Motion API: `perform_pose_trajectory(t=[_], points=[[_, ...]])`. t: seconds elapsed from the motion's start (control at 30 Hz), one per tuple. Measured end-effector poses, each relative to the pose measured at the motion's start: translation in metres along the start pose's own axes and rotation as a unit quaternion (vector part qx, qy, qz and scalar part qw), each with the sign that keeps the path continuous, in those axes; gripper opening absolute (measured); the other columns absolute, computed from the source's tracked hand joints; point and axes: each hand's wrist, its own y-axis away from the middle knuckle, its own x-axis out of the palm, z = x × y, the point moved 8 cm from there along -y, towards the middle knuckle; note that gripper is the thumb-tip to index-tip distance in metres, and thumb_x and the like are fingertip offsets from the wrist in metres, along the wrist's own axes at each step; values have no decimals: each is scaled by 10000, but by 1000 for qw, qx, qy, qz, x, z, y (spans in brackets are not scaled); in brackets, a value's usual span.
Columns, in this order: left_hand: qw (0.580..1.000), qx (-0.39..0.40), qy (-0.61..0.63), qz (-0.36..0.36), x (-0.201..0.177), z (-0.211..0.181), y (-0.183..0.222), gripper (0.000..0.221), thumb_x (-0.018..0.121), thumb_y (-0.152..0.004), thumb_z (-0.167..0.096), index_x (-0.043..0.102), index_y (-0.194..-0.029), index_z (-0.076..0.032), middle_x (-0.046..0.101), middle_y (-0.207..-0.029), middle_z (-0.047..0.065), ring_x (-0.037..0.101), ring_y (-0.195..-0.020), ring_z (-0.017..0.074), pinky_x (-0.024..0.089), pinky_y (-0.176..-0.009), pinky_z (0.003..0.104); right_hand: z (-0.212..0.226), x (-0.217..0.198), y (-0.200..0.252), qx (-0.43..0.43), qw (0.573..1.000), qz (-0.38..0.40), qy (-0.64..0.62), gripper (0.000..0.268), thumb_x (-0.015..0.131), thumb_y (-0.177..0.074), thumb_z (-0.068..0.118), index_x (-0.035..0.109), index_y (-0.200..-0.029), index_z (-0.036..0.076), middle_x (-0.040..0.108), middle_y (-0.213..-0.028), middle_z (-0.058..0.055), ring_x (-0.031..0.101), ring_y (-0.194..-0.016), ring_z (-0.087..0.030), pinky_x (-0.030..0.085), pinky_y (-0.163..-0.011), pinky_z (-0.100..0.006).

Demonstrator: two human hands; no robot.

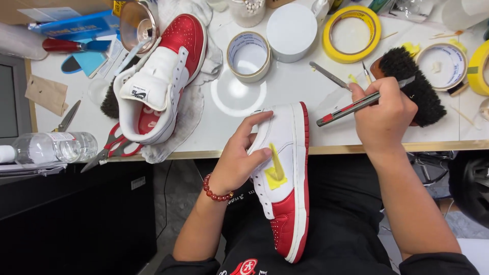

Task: The person customizes a sneaker by cutting yellow paper with a utility knife while holding the shoe, then peeling the cut paper from the shoe. The person then picks up a roll of tape and pulls a length from it.

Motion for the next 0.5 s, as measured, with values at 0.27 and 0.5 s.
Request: perform_pose_trajectory(t=[0.27,0.5], points=[[995,40,-75,43,-2,-10,-3,797,658,-849,-88,361,-1587,-42,522,-1522,144,621,-1262,215,501,-1090,348,-14,-9,11,-5,996,18,-86,317,853,-1017,73,558,-925,7,686,-839,-119,709,-748,-215,540,-705,-288],[976,-1,-189,112,10,-35,-7,985,735,-704,-147,321,-1597,-136,613,-1418,153,664,-1231,236,507,-1067,342,6,-10,18,30,976,95,-194,334,613,-1066,315,696,-1151,3,625,-754,-79,664,-726,-202,496,-713,-295]])
